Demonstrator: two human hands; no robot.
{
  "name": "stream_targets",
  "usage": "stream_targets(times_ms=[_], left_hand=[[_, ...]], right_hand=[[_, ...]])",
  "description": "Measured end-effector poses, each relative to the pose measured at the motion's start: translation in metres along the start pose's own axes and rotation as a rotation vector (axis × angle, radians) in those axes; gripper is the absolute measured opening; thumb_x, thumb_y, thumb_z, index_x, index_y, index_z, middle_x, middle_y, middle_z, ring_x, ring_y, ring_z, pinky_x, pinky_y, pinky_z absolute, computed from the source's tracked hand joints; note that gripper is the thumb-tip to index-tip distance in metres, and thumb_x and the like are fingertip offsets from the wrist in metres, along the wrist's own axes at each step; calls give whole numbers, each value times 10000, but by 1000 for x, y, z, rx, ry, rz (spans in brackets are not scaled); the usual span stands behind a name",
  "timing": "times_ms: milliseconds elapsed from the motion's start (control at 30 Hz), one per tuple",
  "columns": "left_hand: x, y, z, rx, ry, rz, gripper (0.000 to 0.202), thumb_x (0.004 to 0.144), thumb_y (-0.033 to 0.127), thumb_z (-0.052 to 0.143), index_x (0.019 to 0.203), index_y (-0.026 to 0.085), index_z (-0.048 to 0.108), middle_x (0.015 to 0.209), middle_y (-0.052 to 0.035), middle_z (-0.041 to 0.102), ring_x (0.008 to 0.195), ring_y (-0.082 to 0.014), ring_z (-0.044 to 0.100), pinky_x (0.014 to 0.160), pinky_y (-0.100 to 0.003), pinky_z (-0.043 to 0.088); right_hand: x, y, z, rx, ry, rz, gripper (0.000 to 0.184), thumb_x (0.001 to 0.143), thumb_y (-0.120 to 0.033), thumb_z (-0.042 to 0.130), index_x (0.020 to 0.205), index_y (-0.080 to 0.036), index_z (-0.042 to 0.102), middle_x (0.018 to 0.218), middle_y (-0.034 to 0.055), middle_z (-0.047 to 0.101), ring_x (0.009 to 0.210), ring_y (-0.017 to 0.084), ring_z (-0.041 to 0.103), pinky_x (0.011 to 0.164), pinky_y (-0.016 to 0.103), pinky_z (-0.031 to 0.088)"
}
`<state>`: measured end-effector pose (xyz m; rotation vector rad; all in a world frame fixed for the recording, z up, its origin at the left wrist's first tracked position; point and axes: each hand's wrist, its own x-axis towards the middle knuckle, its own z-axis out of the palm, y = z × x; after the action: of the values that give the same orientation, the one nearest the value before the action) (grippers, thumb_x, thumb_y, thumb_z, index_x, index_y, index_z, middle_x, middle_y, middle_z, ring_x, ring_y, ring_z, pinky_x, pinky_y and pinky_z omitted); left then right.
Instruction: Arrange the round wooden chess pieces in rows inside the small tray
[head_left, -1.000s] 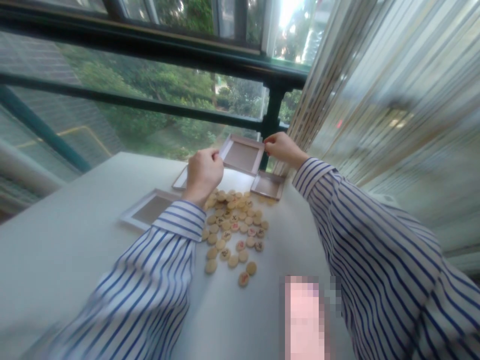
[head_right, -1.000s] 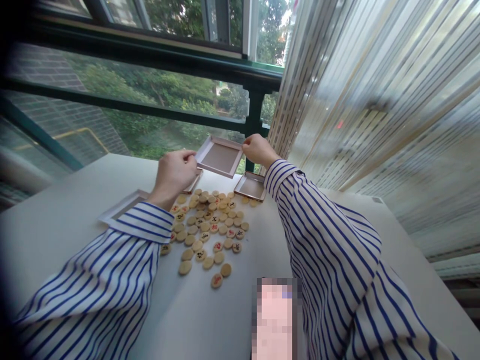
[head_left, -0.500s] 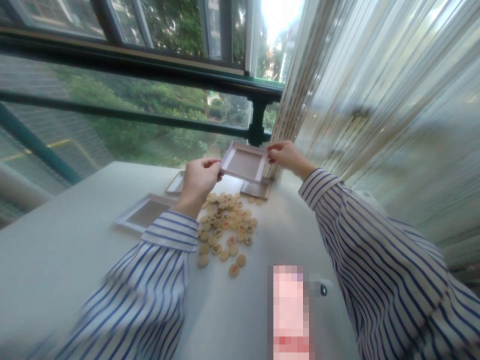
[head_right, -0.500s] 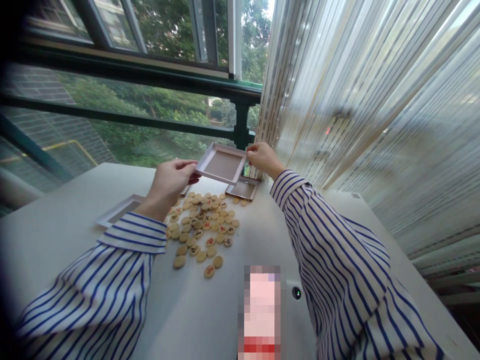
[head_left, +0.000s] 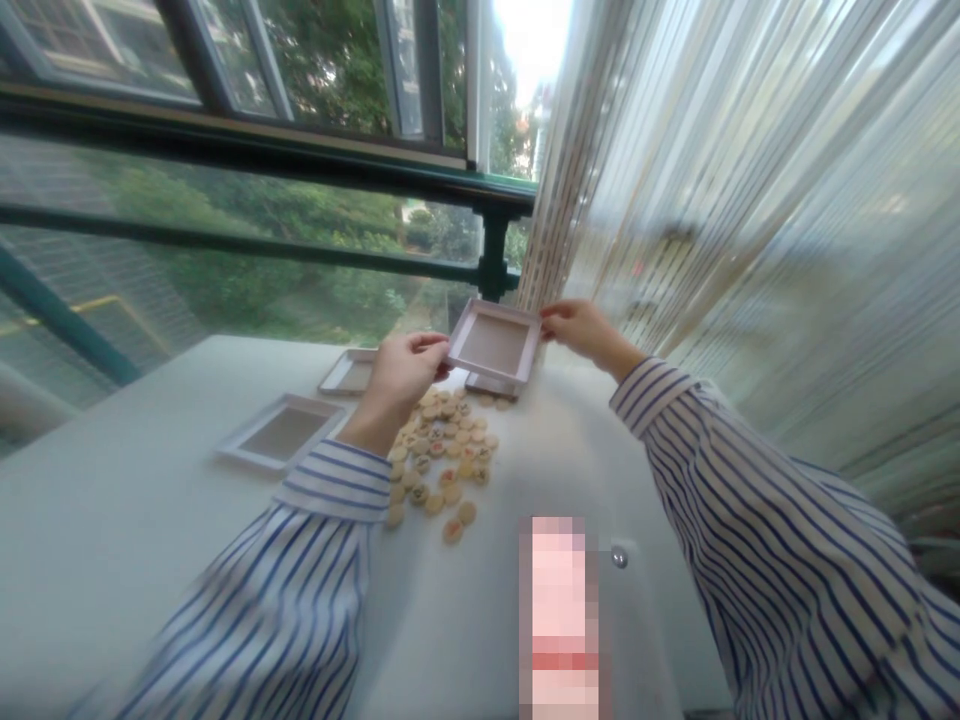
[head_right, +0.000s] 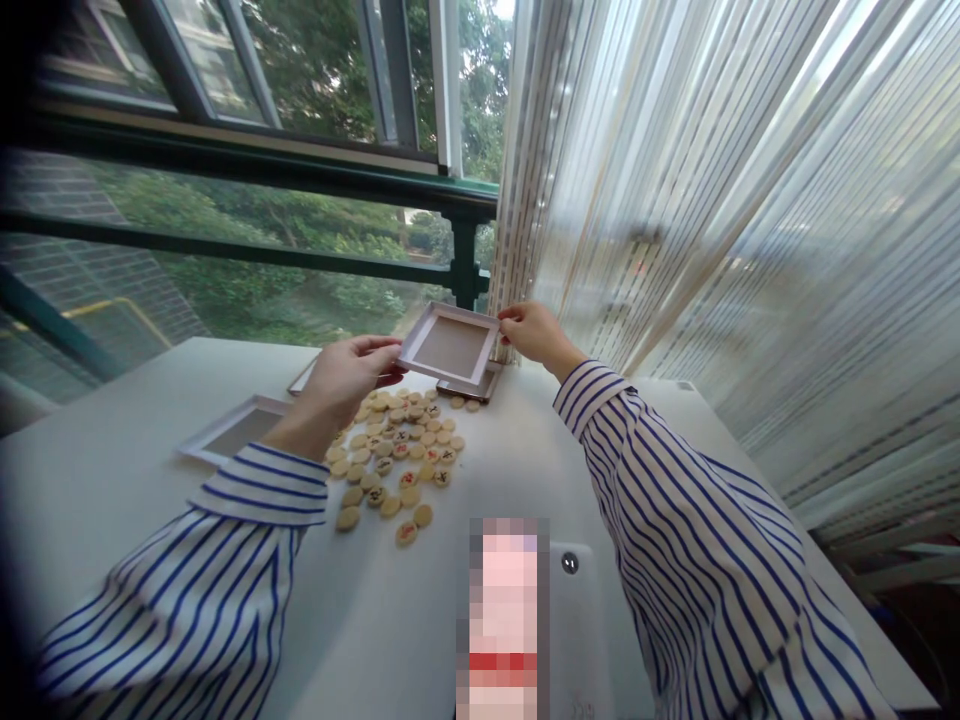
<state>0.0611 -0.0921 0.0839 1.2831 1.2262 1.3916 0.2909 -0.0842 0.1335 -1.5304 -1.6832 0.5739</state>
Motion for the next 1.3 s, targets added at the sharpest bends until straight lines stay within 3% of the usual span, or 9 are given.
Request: stream_targets(times_ms=[467,867,1300], left_hand=[[-28,3,12,-28,-135,-42,293,656,285,651,906,134,628,706,-29,640,583,-114,615,559,-238,514],[-55,-18,27,-63,-227,-90,450,679,331,657,1082,141,591,859,-70,654,632,-111,619,549,-214,510],[-76,-39,47,-95,-257,-149,431,707,295,646,1100,131,582,957,-96,647,673,-117,629,565,-215,520]], right_hand=[[-33,9,-19,171,-24,72,267,801,-136,500,1056,-100,573,899,109,654,711,118,631,620,218,526],[-64,40,-22,352,-7,133,263,778,-112,529,1039,-114,563,842,77,657,657,108,627,552,208,525],[-96,74,-21,491,10,165,442,734,-170,586,1163,-154,480,1058,114,621,712,118,631,612,248,537]])
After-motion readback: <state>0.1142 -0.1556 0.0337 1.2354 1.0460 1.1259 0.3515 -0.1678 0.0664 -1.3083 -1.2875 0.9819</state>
